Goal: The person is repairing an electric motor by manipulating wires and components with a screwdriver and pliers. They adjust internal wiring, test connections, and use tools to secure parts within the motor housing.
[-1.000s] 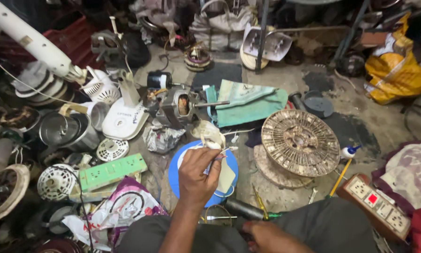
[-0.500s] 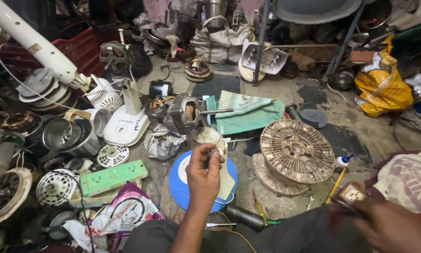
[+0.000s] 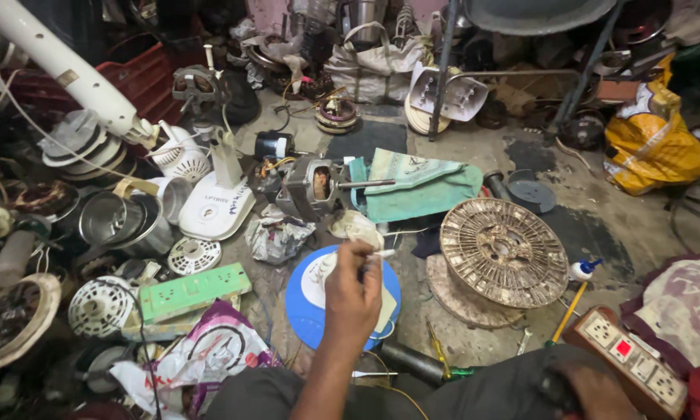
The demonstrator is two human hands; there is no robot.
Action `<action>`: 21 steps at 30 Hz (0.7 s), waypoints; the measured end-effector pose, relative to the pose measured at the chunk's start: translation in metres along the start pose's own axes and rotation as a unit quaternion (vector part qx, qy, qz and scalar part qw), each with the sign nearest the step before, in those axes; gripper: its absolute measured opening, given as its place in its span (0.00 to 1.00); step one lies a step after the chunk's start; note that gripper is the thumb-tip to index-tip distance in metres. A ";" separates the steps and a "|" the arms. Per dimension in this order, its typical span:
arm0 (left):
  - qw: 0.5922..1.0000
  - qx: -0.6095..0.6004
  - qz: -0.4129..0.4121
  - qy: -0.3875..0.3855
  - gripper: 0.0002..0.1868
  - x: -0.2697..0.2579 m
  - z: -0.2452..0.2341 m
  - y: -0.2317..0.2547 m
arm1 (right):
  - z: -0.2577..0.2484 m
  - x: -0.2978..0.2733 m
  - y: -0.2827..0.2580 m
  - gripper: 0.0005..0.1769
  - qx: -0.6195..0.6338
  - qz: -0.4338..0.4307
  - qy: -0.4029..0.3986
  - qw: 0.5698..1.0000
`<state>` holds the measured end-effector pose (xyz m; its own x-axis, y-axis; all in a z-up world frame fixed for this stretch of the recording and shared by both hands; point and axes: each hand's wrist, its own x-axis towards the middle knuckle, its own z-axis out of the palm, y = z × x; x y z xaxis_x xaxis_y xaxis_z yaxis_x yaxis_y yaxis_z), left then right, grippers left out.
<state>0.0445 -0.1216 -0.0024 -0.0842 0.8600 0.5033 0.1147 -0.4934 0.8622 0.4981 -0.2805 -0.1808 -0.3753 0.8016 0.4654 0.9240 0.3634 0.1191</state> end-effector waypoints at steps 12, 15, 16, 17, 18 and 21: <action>0.971 0.155 0.168 -0.069 0.21 0.000 -0.008 -0.002 | -0.090 0.275 -0.160 0.33 0.317 0.138 -0.121 0.930; 0.969 0.160 0.170 -0.083 0.22 -0.001 -0.011 -0.002 | -0.088 0.289 -0.162 0.35 0.365 0.194 -0.175 0.894; 0.968 0.160 0.173 -0.089 0.22 -0.001 -0.012 -0.002 | -0.086 0.289 -0.162 0.35 0.384 0.206 -0.184 0.881; 0.966 0.160 0.177 -0.095 0.22 0.000 -0.012 -0.002 | -0.083 0.289 -0.161 0.36 0.404 0.217 -0.193 0.868; 0.966 0.161 0.177 -0.094 0.22 0.001 -0.013 -0.001 | -0.079 0.289 -0.159 0.36 0.423 0.228 -0.201 0.854; 0.966 0.165 0.176 -0.095 0.22 0.001 -0.016 0.000 | -0.062 0.284 -0.156 0.35 0.533 0.223 -0.174 0.798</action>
<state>0.0285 -0.1224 -0.0008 0.1976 0.6700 0.7156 0.4156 -0.7184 0.5578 0.2519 -0.1389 -0.0124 -0.1963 0.9797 -0.0401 0.4541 0.0546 -0.8893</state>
